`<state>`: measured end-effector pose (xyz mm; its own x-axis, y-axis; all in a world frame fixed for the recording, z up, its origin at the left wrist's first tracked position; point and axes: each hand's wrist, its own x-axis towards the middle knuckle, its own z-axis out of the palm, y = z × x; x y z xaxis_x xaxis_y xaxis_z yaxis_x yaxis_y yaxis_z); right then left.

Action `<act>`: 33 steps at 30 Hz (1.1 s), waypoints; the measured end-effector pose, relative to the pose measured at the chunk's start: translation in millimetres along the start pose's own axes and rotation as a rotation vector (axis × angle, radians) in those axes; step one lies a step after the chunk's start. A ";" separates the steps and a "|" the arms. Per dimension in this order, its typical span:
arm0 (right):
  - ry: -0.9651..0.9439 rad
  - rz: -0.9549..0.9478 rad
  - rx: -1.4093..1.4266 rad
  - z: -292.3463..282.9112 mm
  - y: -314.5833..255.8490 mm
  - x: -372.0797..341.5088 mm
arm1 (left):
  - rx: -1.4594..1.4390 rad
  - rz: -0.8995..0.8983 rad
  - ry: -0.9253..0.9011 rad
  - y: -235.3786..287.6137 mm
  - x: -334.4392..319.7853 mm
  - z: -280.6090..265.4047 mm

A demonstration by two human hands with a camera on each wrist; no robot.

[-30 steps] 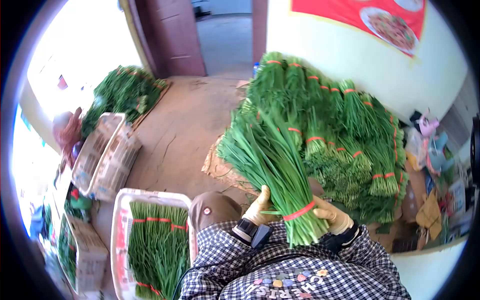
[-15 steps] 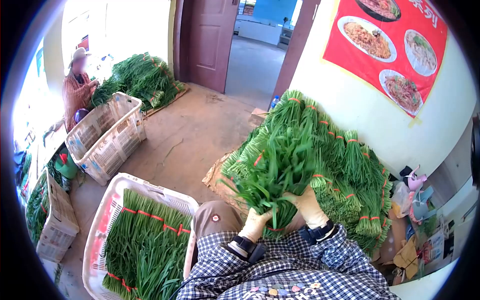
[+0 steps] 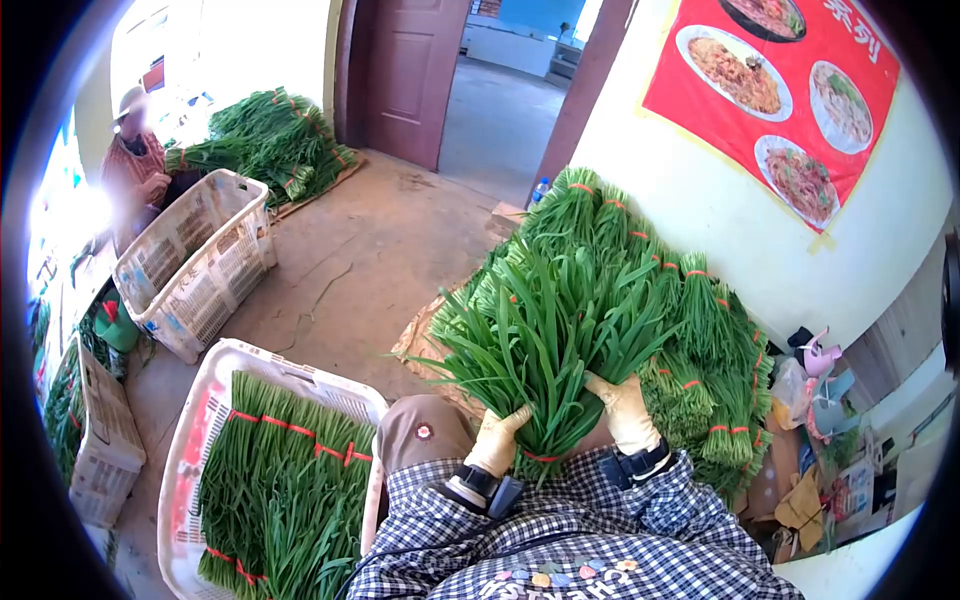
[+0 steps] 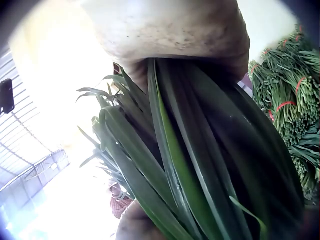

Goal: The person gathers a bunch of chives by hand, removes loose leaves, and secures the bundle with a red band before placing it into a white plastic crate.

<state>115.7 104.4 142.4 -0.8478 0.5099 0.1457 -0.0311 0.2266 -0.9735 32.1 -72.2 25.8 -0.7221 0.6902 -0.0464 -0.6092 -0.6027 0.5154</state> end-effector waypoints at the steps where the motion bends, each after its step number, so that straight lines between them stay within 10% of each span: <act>1: -0.012 -0.018 0.015 -1.8 3.0 -0.1 | -0.004 -0.014 -0.005 1.4 -0.7 1.9; 13: 0.158 0.181 -0.097 -51.7 -13.7 -38.8 | 0.227 0.009 -0.006 -13.9 8.4 7.2; 19: -0.176 0.288 0.044 -58.5 -12.0 -81.4 | 0.600 0.229 -0.145 -41.4 13.2 15.5; 20: -0.157 0.210 -0.012 -61.2 -7.6 -78.9 | 0.140 0.131 -0.197 -72.7 29.6 3.1; 24: -0.194 -0.307 0.253 -103.2 67.8 -109.0 | 1.302 0.760 -0.559 -53.3 2.0 69.6; 33: -0.094 0.131 0.884 -137.7 153.9 -160.6 | 1.548 0.359 -1.146 -22.1 -21.8 99.5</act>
<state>320.0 171.7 -6.6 -0.9118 0.4078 0.0470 -0.2943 -0.5695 -0.7675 94.0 -34.1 100.5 0.1799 0.9111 0.3707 0.7171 -0.3795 0.5846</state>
